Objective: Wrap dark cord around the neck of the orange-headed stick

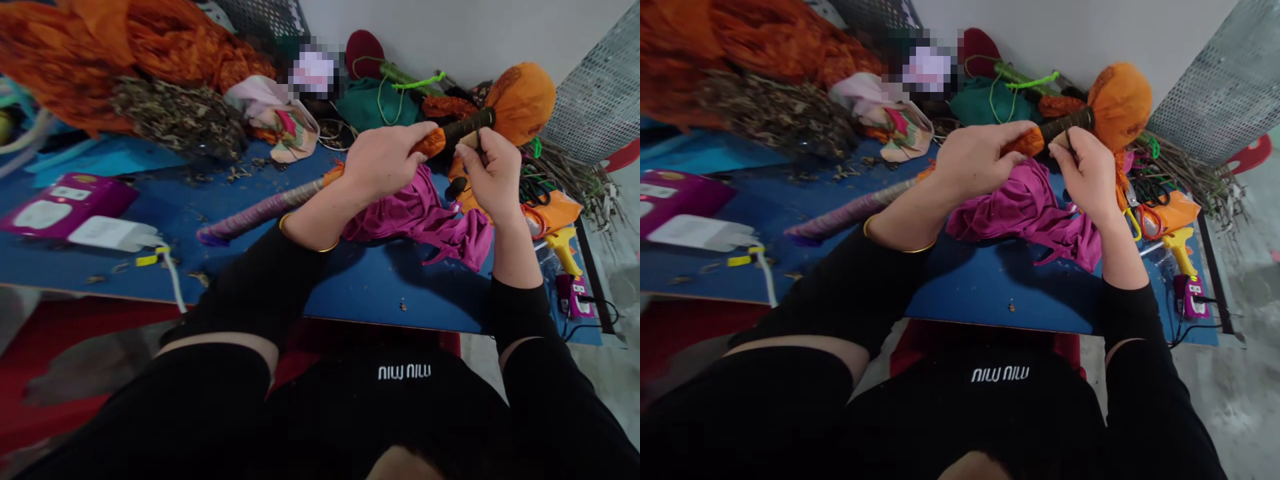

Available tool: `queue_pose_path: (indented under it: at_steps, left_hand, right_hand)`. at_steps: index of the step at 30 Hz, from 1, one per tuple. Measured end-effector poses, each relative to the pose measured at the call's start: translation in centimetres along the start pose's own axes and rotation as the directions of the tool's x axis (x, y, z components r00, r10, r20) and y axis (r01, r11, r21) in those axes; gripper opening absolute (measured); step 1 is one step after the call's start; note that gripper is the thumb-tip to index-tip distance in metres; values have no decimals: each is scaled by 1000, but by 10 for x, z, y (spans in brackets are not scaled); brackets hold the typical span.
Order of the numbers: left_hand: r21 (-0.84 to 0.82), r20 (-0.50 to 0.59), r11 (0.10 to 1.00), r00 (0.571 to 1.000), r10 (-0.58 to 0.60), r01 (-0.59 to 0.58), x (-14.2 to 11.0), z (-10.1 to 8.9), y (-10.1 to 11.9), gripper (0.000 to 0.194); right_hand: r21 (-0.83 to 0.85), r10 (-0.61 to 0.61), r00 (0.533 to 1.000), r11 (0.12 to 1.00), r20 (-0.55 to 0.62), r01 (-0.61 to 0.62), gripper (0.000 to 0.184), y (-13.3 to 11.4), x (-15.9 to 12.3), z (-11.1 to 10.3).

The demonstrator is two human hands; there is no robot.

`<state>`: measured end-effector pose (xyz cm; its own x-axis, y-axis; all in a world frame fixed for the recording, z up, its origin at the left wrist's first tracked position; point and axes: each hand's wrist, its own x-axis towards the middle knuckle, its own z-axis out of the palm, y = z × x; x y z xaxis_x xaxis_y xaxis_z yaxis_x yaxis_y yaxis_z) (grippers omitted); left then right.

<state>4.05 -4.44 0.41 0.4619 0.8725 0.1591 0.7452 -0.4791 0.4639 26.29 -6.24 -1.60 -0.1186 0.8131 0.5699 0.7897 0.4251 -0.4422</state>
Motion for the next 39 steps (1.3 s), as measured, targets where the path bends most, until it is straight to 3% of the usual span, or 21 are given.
queue_pose_path:
  at_steps: [4, 8, 14, 19, 25, 33, 39]
  left_hand:
    - [56, 15, 996, 998, 64, -65, 0, 5, 1, 62]
    - [91, 14, 984, 988, 152, -153, 0, 10, -4, 59]
    - [145, 74, 975, 985, 156, -165, -3, 10, 3, 56]
    - [207, 121, 970, 987, 106, -130, -6, 6, 11, 58]
    - [208, 54, 956, 978, 199, -206, -5, 12, 3, 57]
    - [311, 136, 912, 962, 237, -268, -7, 7, 6, 57]
    - [373, 181, 873, 948, 263, -314, -6, 5, 8, 63]
  right_hand:
    - [-113, 53, 999, 992, 12, -51, 43, -11, 0, -9]
    - [-183, 28, 999, 983, 22, -23, 41, -20, 0, -13]
    - [-189, 140, 977, 976, 158, -110, 35, -24, 3, -14]
    - [-193, 225, 960, 962, 166, -192, 32, -30, 5, -17]
    - [-254, 219, 962, 951, 164, -173, 22, -33, 6, -20]
    - [-301, 258, 939, 936, 227, -185, 22, -34, 9, -24]
    - [-262, 229, 952, 950, 202, -173, 40, -21, 9, -17]
